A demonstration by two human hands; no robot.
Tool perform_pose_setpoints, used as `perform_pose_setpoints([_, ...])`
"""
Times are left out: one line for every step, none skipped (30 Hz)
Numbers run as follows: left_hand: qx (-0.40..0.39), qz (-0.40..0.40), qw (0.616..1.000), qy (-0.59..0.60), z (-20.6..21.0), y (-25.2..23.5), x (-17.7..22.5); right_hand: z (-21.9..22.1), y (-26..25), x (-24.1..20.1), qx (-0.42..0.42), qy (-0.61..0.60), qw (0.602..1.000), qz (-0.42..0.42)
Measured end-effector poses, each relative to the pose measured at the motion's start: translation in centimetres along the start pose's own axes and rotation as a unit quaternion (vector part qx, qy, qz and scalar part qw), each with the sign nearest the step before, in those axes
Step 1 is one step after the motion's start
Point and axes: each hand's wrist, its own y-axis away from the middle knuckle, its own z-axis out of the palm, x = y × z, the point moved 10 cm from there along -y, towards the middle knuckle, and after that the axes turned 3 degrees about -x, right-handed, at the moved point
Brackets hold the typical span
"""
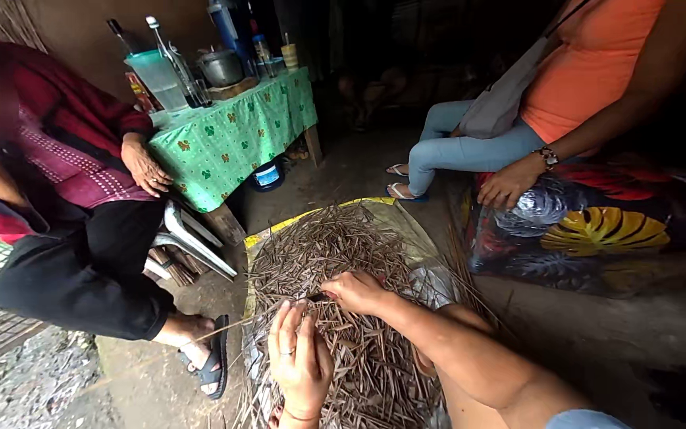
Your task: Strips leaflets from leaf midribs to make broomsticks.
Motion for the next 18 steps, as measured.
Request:
perform_pose_setpoints([-0.007, -0.001, 1.000, -0.015, 0.0, -0.1, -0.1, -0.1, 0.0, 0.1, -0.001, 0.013, 1.000, 0.004])
perform_pose_setpoints([-0.024, -0.011, 0.999, -0.037, 0.1, -0.2, -0.7, -0.1, 0.0, 0.1, 0.004, 0.021, 1.000, 0.001])
perform_pose_setpoints([-0.053, -0.031, 0.996, -0.064, 0.5, -0.2, -1.5, -0.1, -0.1, 0.0, 0.011, 0.025, 1.000, -0.006])
perform_pose_setpoints([-0.092, -0.059, 0.990, -0.086, 1.1, -0.1, -2.6, -0.1, -0.1, -0.2, 0.022, 0.025, 0.999, -0.015])
perform_pose_setpoints([-0.137, -0.091, 0.981, -0.105, 1.8, 0.3, -3.7, -0.1, -0.2, -0.3, 0.041, 0.024, 0.999, -0.026])
perform_pose_setpoints([-0.180, -0.123, 0.969, -0.118, 2.5, 0.8, -4.7, -0.1, -0.2, -0.6, 0.063, 0.025, 0.997, -0.040])
perform_pose_setpoints([-0.213, -0.150, 0.957, -0.127, 3.0, 1.4, -5.5, -0.2, -0.1, -0.8, 0.081, 0.028, 0.995, -0.052])
perform_pose_setpoints([-0.243, -0.174, 0.945, -0.137, 3.4, 1.9, -6.1, -0.2, -0.1, -1.0, 0.094, 0.032, 0.993, -0.061])
perform_pose_setpoints([-0.274, -0.195, 0.931, -0.143, 3.8, 2.4, -6.5, -0.2, -0.1, -1.1, 0.100, 0.033, 0.992, -0.066])
perform_pose_setpoints([-0.305, -0.214, 0.917, -0.145, 4.2, 2.9, -6.7, -0.3, -0.2, -1.1, 0.095, 0.028, 0.993, -0.064])
perform_pose_setpoints([-0.336, -0.233, 0.901, -0.143, 4.6, 3.3, -6.8, -0.3, -0.2, -0.9, 0.087, 0.019, 0.994, -0.060])
perform_pose_setpoints([-0.369, -0.258, 0.882, -0.137, 5.1, 3.7, -6.8, -0.3, -0.3, -0.7, 0.076, 0.006, 0.996, -0.055])
perform_pose_setpoints([-0.408, -0.290, 0.856, -0.126, 5.5, 4.2, -6.9, -0.2, -0.3, -0.6, 0.070, -0.013, 0.996, -0.055])
perform_pose_setpoints([-0.438, -0.315, 0.834, -0.113, 5.8, 4.7, -7.1, 0.1, -0.4, -0.6, 0.065, -0.030, 0.996, -0.056])
perform_pose_setpoints([-0.453, -0.329, 0.824, -0.093, 6.1, 4.9, -7.2, 0.2, -0.4, -0.7, 0.058, -0.042, 0.996, -0.056])
perform_pose_setpoints([-0.458, -0.334, 0.821, -0.064, 6.4, 5.1, -7.2, 0.3, -0.3, -0.9, 0.051, -0.051, 0.996, -0.057])
perform_pose_setpoints([-0.454, -0.332, 0.826, -0.034, 6.7, 5.2, -7.1, 0.4, -0.3, -1.1, 0.047, -0.058, 0.995, -0.059])
perform_pose_setpoints([-0.446, -0.326, 0.834, -0.013, 6.8, 5.2, -7.0, 0.5, -0.2, -1.3, 0.043, -0.062, 0.995, -0.060])
